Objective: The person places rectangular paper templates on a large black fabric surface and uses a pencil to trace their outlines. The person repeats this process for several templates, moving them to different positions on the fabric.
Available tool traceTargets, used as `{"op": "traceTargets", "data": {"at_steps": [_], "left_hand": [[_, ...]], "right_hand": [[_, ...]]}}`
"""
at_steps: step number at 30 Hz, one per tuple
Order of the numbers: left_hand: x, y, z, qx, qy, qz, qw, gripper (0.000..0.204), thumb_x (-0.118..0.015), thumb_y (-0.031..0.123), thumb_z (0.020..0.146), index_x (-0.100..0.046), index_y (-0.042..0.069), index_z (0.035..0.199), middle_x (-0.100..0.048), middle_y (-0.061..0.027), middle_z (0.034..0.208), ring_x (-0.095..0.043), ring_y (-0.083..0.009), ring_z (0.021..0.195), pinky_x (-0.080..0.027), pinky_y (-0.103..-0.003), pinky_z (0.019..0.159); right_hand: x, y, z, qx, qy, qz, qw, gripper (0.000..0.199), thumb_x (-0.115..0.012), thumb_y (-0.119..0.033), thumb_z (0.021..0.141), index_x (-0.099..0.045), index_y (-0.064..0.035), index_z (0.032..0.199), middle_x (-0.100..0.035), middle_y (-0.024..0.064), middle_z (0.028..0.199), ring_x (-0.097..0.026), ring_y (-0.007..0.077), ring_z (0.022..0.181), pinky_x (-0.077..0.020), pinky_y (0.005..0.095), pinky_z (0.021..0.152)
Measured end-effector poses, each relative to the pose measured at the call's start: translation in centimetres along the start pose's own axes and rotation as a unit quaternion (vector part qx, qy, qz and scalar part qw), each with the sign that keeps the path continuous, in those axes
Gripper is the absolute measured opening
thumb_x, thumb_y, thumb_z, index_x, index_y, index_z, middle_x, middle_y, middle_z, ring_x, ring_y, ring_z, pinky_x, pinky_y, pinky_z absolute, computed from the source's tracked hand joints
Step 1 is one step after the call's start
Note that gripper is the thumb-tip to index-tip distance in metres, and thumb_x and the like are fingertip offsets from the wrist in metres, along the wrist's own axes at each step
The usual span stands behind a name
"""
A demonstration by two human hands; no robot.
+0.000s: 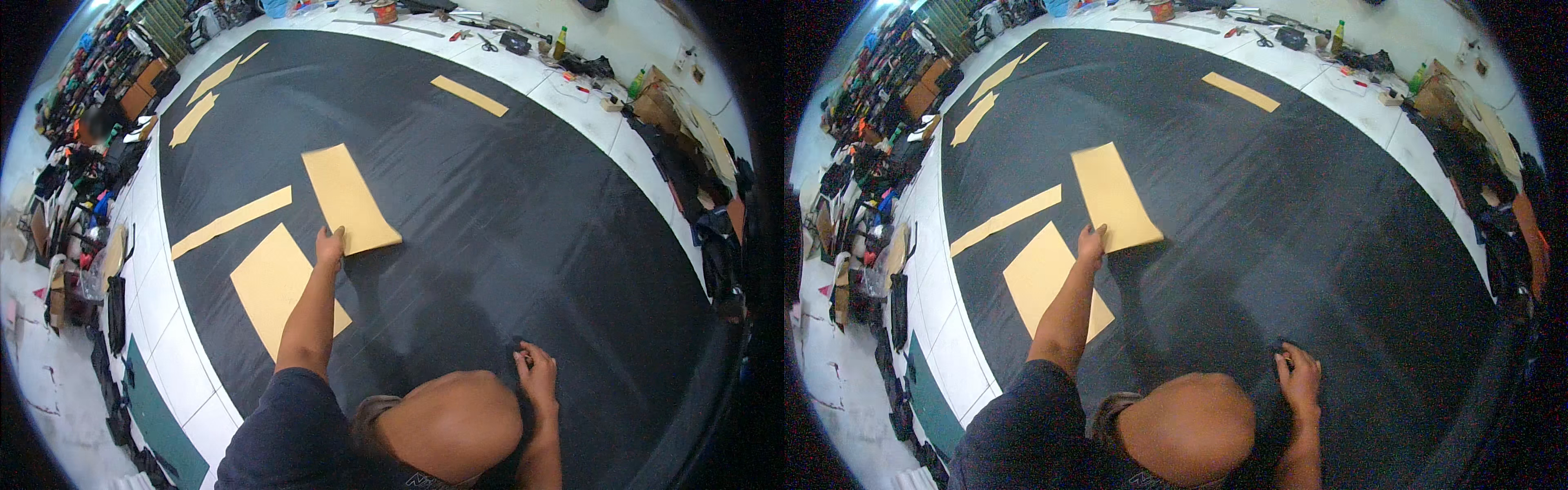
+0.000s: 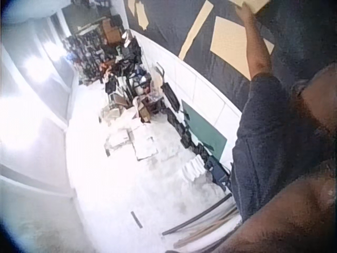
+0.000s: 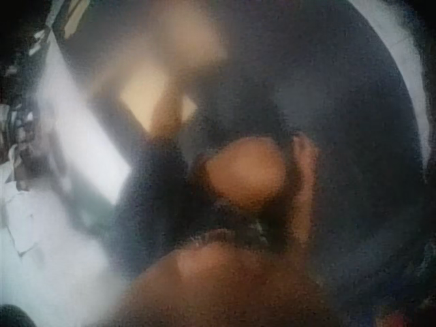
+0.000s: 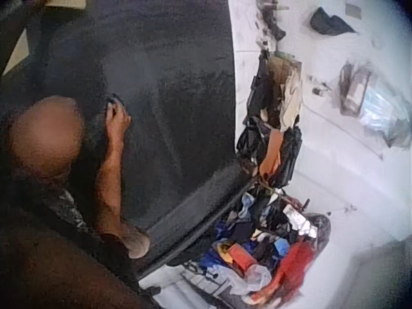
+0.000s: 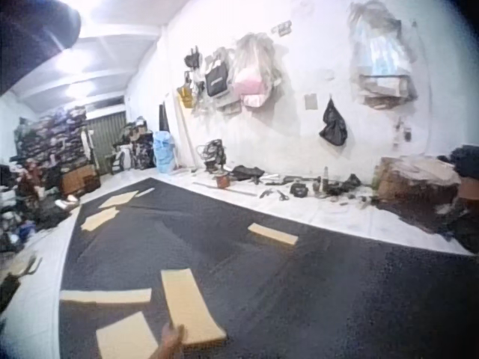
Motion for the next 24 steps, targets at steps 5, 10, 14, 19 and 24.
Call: {"op": "traceTargets", "data": {"at_steps": [5, 10, 14, 19, 24], "left_hand": [[2.6, 1.5, -7.5, 0.031, 0.063, 0.299, 0.952, 0.087, -0.074, 0.046, 0.081, -0.041, -0.002, 0.146, -0.049, -0.0309, 0.141, -0.048, -0.0437, 0.132, -0.040, -0.049, 0.109], [9.5, -1.5, -14.2, 0.130, 0.039, 0.516, 0.846, 0.108, -0.073, 0.067, 0.075, -0.031, 0.006, 0.154, -0.029, -0.0294, 0.156, -0.029, -0.0440, 0.146, -0.031, -0.064, 0.112], [9.3, -3.7, -17.2, 0.141, -0.069, 0.519, 0.840, 0.120, -0.069, 0.079, 0.071, -0.026, 0.004, 0.156, -0.024, -0.0300, 0.158, -0.024, -0.0438, 0.148, -0.026, -0.069, 0.112], [7.9, -7.8, -25.1, 0.081, -0.246, 0.576, 0.775, 0.121, -0.057, 0.081, 0.080, -0.030, -0.015, 0.147, -0.030, -0.0346, 0.154, -0.023, -0.0474, 0.146, -0.018, -0.051, 0.122], [16.1, -22.3, -26.7, -0.399, -0.305, 0.708, 0.496, 0.075, -0.069, 0.048, 0.085, -0.051, 0.000, 0.139, -0.043, -0.0259, 0.146, -0.035, -0.0440, 0.140, -0.031, -0.052, 0.117]], "right_hand": [[0.9, 1.6, -0.6, -0.044, -0.016, -0.015, 0.999, 0.031, -0.068, -0.025, 0.093, -0.069, -0.0089, 0.119, -0.072, 0.0102, 0.105, -0.068, 0.0288, 0.098, -0.0438, 0.0437, 0.091], [-1.0, 1.9, -0.6, -0.060, -0.017, 0.009, 0.998, 0.032, -0.068, -0.025, 0.093, -0.068, -0.0075, 0.119, -0.072, 0.0116, 0.107, -0.068, 0.0296, 0.099, -0.0437, 0.0437, 0.095], [-1.0, 2.9, 0.2, -0.044, -0.001, 0.057, 0.997, 0.032, -0.069, -0.027, 0.092, -0.069, -0.0070, 0.118, -0.074, 0.0130, 0.106, -0.069, 0.0299, 0.100, -0.0463, 0.0446, 0.095], [-1.7, 2.6, 0.5, -0.003, -0.005, -0.017, 1.000, 0.033, -0.068, -0.033, 0.092, -0.070, -0.0126, 0.117, -0.074, 0.0098, 0.109, -0.068, 0.0298, 0.104, -0.0481, 0.0452, 0.092], [-4.1, -0.9, 2.9, 0.035, -0.039, 0.011, 0.999, 0.036, -0.060, -0.037, 0.097, -0.066, -0.0138, 0.124, -0.070, 0.0109, 0.117, -0.063, 0.0311, 0.112, -0.0415, 0.0460, 0.100]]}}
Point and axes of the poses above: each hand's wrist, its own z-axis towards the middle knuckle, its own x-axis out of the back of the hand, y = z × x, the point moved 9 cm from there along z, towards the middle knuckle
